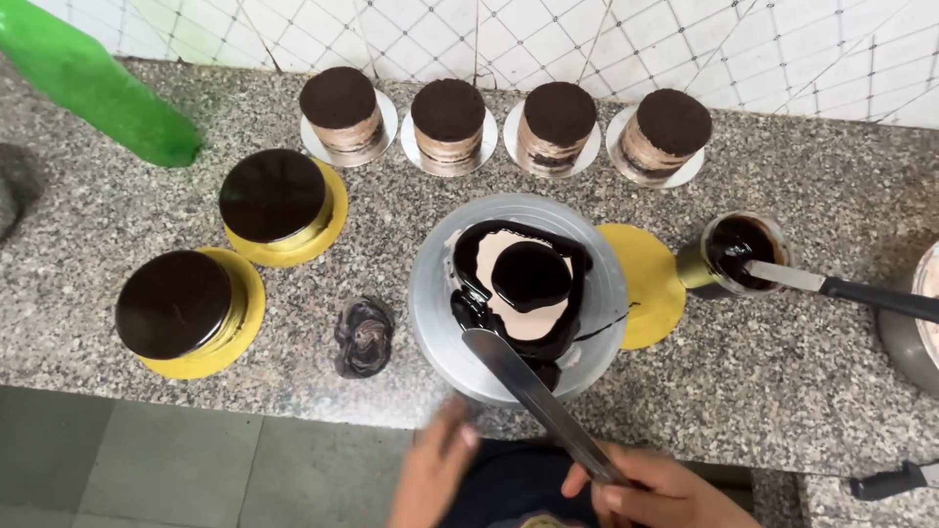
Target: The person pours dark chocolate glaze from a container onto a heart-shaped cake on a turntable, using a spatula to guide the glaze. They then spread the glaze over the top and sides of the cake with the spatula while rotating the turntable, smoothing the coating.
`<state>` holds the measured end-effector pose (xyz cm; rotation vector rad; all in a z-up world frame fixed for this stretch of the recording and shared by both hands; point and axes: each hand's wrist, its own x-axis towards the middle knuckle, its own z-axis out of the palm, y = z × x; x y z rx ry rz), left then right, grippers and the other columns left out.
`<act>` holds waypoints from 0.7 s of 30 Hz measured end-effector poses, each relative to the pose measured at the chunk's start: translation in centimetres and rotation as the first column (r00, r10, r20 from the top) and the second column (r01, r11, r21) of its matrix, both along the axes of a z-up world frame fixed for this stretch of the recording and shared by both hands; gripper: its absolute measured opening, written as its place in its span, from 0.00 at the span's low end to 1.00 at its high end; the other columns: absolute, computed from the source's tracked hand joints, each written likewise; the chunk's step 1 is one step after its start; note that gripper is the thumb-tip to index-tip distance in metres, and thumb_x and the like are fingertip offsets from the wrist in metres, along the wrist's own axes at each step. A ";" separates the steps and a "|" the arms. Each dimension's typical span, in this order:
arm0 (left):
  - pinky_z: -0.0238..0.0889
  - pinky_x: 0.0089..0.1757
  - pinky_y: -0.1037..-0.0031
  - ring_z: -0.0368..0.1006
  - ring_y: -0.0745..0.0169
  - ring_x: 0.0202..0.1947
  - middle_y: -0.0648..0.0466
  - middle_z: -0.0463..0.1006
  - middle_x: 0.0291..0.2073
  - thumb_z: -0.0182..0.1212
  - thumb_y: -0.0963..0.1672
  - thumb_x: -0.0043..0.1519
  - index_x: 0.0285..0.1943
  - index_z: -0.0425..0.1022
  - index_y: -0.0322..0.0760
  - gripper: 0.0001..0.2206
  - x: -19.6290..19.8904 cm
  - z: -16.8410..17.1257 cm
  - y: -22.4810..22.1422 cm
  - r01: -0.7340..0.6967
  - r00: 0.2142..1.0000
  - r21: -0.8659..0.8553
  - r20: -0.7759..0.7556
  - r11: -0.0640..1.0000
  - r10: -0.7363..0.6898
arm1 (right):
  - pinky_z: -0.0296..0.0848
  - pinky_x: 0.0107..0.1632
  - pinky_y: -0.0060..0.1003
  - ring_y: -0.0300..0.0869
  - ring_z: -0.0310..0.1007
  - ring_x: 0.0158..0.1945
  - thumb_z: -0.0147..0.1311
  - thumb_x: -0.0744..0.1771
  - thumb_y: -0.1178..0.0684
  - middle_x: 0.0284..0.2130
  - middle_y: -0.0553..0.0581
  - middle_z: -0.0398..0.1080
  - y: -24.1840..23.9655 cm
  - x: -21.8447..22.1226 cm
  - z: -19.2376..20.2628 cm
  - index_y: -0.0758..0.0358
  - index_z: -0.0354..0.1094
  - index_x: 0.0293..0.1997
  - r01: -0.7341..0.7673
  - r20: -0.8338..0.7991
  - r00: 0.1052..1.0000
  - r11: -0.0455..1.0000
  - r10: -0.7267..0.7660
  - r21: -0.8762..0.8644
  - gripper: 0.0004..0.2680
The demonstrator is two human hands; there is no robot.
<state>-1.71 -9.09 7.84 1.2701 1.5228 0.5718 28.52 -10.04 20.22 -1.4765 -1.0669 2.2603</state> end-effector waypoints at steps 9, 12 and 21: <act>0.60 0.65 0.69 0.74 0.60 0.64 0.49 0.81 0.58 0.49 0.58 0.67 0.65 0.78 0.38 0.29 -3.7 -9.6 -3.9 0.349 0.930 -0.388 0.032 0.853 -0.366 | 0.73 0.53 0.35 0.40 0.74 0.50 0.59 0.65 0.61 0.48 0.59 0.72 1.9 5.4 -2.1 0.71 0.69 0.63 -0.091 -0.101 0.987 0.954 0.124 0.285 0.18; 0.69 0.57 0.65 0.81 0.52 0.52 0.45 0.88 0.47 0.53 0.54 0.68 0.51 0.81 0.24 0.25 -2.5 -9.7 -2.2 0.021 0.974 -0.198 0.227 0.980 0.025 | 0.75 0.45 0.38 0.43 0.71 0.44 0.60 0.63 0.63 0.44 0.59 0.68 2.8 7.7 -1.2 0.67 0.72 0.59 -0.017 0.000 1.000 0.944 0.018 0.331 0.17; 0.64 0.44 0.72 0.70 0.67 0.39 0.52 0.79 0.41 0.57 0.43 0.67 0.62 0.70 0.27 0.16 2.5 -4.8 3.9 -0.551 0.556 -0.146 0.670 0.821 0.492 | 0.71 0.36 0.34 0.39 0.71 0.37 0.59 0.63 0.60 0.46 0.52 0.72 6.8 9.0 0.1 0.52 0.68 0.65 -0.048 0.370 0.879 0.716 -0.301 0.696 0.22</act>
